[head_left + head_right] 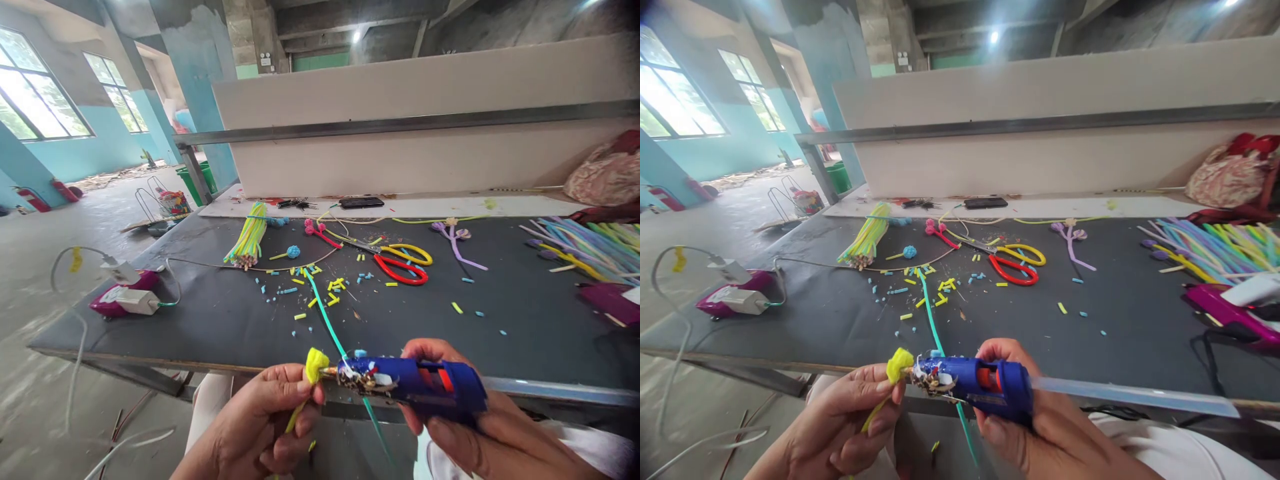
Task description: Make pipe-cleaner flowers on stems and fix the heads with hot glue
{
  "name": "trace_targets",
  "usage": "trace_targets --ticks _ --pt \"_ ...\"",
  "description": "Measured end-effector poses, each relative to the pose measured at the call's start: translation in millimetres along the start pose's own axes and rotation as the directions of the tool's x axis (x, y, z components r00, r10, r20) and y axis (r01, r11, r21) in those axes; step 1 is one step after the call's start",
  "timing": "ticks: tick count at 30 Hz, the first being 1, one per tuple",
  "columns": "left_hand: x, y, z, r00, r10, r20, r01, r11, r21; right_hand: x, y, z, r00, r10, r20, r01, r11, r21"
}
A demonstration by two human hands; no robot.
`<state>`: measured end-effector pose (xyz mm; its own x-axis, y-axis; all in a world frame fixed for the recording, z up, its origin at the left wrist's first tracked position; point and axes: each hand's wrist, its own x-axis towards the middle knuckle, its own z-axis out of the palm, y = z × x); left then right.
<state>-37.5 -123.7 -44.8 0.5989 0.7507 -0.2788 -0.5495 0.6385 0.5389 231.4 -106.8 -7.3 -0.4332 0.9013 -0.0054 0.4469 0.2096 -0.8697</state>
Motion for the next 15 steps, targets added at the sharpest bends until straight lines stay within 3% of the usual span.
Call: trace_targets --ticks 9,12,15 --pt "-3 -3 -1.2 0.997 0.028 -0.068 -0.020 0.994 0.108 -1 3 2 0.992 0.119 0.047 -0.123 0.985 0.120" --pt "-3 -3 0.1 0.988 0.065 -0.137 -0.043 0.986 0.160 6 -1 -2 0.981 0.192 -0.024 -0.178 0.946 0.272" --pt "-1 -2 3.2 0.961 0.114 -0.251 -0.048 0.966 0.254 21 -4 -17 0.979 0.205 -0.009 -0.192 0.930 0.313"
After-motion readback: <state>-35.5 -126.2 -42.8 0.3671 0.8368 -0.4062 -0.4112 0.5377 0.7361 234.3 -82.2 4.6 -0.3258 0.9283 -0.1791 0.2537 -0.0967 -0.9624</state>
